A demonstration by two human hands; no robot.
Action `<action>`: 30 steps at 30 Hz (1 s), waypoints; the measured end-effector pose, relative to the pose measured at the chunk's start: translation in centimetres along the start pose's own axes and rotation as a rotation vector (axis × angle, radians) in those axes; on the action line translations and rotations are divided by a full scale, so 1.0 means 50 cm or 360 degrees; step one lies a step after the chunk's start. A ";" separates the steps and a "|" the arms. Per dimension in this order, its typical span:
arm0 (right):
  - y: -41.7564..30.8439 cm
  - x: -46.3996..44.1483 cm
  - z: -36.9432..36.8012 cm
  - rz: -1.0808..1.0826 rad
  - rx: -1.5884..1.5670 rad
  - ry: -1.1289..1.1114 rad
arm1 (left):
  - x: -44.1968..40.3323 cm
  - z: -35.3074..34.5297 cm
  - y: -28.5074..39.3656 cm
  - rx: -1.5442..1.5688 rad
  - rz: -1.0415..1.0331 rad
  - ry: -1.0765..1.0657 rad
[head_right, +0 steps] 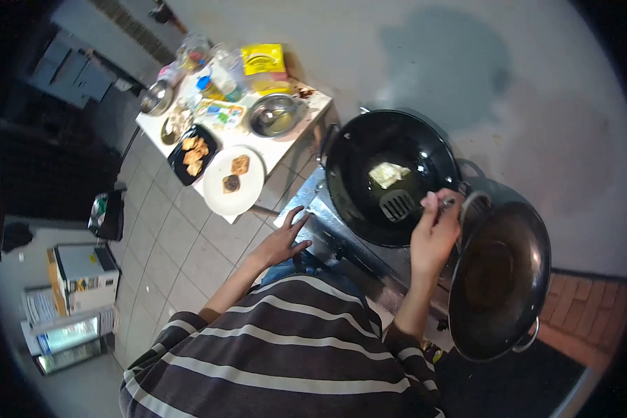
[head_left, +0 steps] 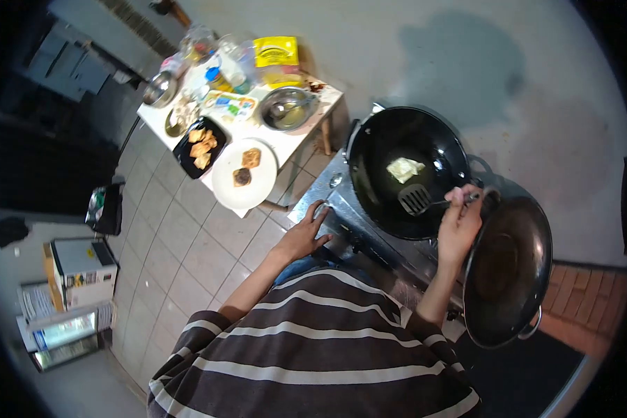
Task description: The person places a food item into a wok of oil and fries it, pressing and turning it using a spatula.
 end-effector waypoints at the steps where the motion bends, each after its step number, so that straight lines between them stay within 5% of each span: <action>1: -0.001 -0.001 -0.003 -0.0001 -0.0015 0.0016 | 0.009 0.004 0.002 -0.0006 -0.0050 0.0064; 12: -0.054 -0.032 -0.044 0.0005 0.0173 -0.0249 | 0.073 0.020 -0.029 0.0279 -0.0068 0.0333; 30: -0.058 -0.011 0.020 -0.0028 0.0138 -0.0112 | 0.010 0.000 0.002 0.0257 -0.0257 0.0133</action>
Point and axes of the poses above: each hand's wrist, its own x-axis away from the middle knuckle, its own z-axis out of the back of the hand, y = z × x, the point moved 5 cm from there along -x, towards the middle knuckle, and after that the axes turned 14 degrees about -y, right-handed, at the moved point
